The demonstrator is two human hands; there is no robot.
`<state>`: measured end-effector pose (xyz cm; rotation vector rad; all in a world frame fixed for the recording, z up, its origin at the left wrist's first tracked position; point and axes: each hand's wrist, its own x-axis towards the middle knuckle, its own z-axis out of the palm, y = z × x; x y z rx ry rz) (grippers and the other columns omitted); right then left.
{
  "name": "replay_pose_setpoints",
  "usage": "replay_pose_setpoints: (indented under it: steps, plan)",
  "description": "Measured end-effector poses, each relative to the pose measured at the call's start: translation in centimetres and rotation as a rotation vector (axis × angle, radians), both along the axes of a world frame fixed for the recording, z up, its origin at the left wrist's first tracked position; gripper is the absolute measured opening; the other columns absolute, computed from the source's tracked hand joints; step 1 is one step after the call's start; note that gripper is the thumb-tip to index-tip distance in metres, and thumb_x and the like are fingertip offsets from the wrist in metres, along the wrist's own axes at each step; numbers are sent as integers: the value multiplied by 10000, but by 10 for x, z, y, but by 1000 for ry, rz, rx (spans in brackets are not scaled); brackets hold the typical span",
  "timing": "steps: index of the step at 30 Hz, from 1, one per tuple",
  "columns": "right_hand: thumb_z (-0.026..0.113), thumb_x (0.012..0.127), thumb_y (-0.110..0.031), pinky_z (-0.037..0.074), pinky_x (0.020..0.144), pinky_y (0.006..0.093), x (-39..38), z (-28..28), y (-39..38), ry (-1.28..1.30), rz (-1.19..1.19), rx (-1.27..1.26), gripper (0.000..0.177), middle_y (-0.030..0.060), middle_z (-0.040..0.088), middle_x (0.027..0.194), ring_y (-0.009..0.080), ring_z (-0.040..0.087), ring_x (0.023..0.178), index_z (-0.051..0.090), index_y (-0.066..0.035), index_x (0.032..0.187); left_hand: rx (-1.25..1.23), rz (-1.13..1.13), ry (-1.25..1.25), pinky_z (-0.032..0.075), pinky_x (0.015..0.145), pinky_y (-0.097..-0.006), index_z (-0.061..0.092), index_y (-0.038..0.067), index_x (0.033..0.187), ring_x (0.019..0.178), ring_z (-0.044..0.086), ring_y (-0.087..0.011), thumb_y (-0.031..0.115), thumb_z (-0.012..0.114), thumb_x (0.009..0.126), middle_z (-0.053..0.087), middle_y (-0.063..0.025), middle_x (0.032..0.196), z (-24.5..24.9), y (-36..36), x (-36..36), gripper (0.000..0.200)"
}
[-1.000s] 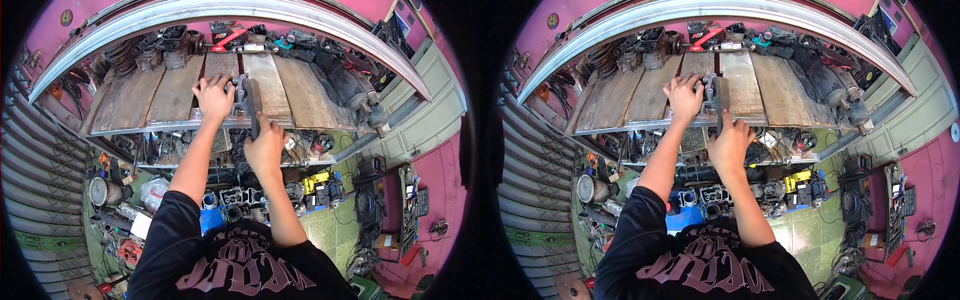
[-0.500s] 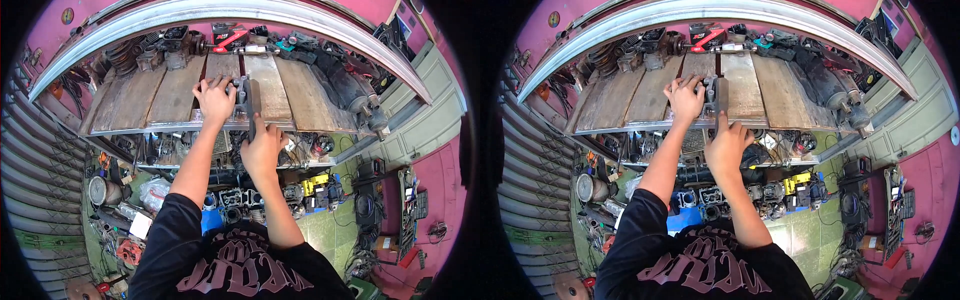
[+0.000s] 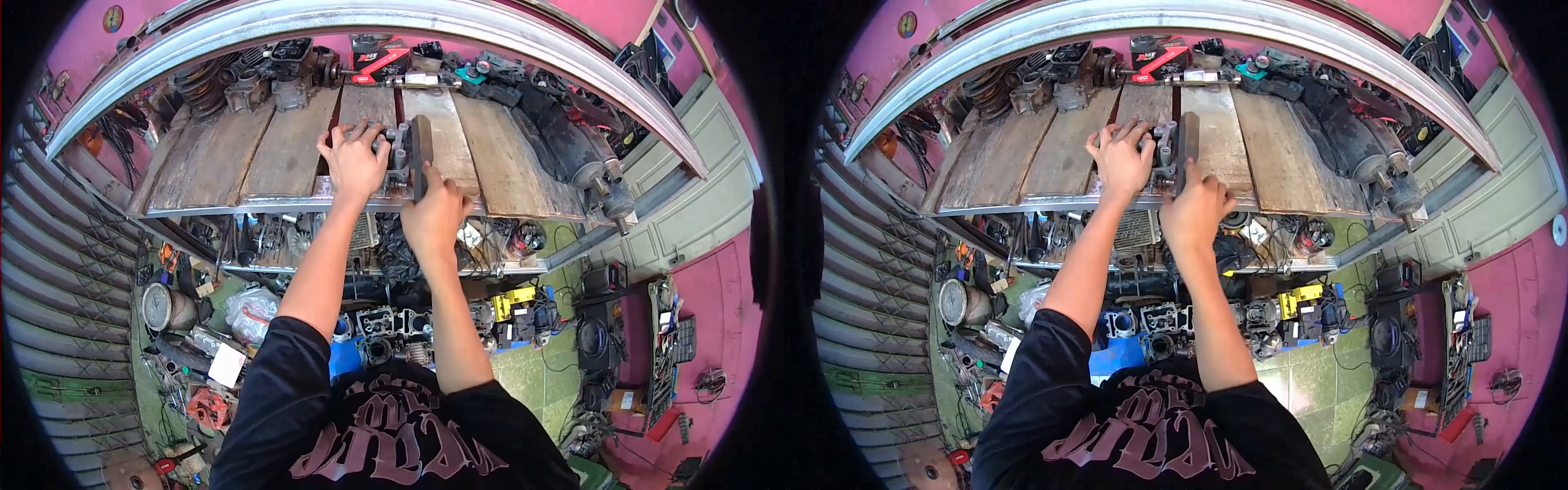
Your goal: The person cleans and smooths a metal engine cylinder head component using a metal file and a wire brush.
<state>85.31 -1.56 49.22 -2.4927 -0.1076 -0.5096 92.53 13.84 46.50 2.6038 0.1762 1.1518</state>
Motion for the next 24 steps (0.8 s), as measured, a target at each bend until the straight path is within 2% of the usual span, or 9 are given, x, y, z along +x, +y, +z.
replay_pose_setpoints:
  steps: [3, 6, 12, 15, 18, 21, 24]
  plan:
    - [805, 733, -88, 314, 1111, 577, -50, 3, -11, -40, 65, -80, 722, 241, 651, 1183, 402, 600, 1167, 617, -73, 1430, -9, -2, -5, 243, 1169, -556, 798, 197, 1140, 1282, 554, -260, 344, 635, 939, 727, -14, 1334, 2, -2, -2, 298]
    - [813, 728, -89, 323, 1099, 567, -56, 0, -15, -42, 57, -49, 724, 236, 664, 1125, 388, 609, 1134, 619, -71, 1426, 2, -16, -30, 243, 1167, -563, 798, 202, 1123, 1283, 553, -264, 341, 636, 937, 737, -12, 1311, 0, 0, 0, 283]
    - [822, 734, -126, 350, 1065, 546, 29, -1, 3, 28, -21, -7, 677, 215, 697, 1085, 379, 639, 1122, 642, -68, 1384, 16, -12, 15, 217, 1180, -585, 801, 251, 1159, 1298, 543, -261, 328, 622, 952, 734, 17, 1329, 3, 1, -1, 284]
    - [827, 739, -148, 349, 1069, 557, 35, 5, 2, 66, -4, 46, 658, 230, 695, 1115, 386, 641, 1136, 648, -63, 1367, -7, -27, -25, 220, 1185, -577, 799, 221, 1131, 1302, 541, -276, 344, 629, 946, 748, -8, 1279, 2, 0, -1, 279]
    - [819, 735, -136, 345, 1074, 568, -4, 1, -1, -81, 16, -48, 656, 232, 689, 1093, 390, 640, 1116, 649, -60, 1365, 13, -6, -32, 217, 1189, -581, 799, 223, 1144, 1322, 528, -275, 347, 627, 948, 738, -6, 1306, -1, 0, 1, 288]
    - [803, 745, -120, 342, 1106, 580, -57, 7, -9, -49, 50, -111, 677, 230, 677, 1151, 391, 631, 1178, 639, -91, 1401, 19, 0, -22, 214, 1191, -588, 797, 226, 1159, 1346, 510, -272, 351, 629, 948, 727, -7, 1333, -1, -1, 0, 297]
    - [800, 747, -124, 354, 1094, 576, -66, 3, -10, -49, 36, -96, 683, 223, 687, 1117, 404, 649, 1141, 636, -99, 1409, 18, -7, -7, 215, 1190, -594, 796, 225, 1164, 1358, 501, -275, 350, 634, 946, 724, -7, 1340, -2, 1, 1, 299]
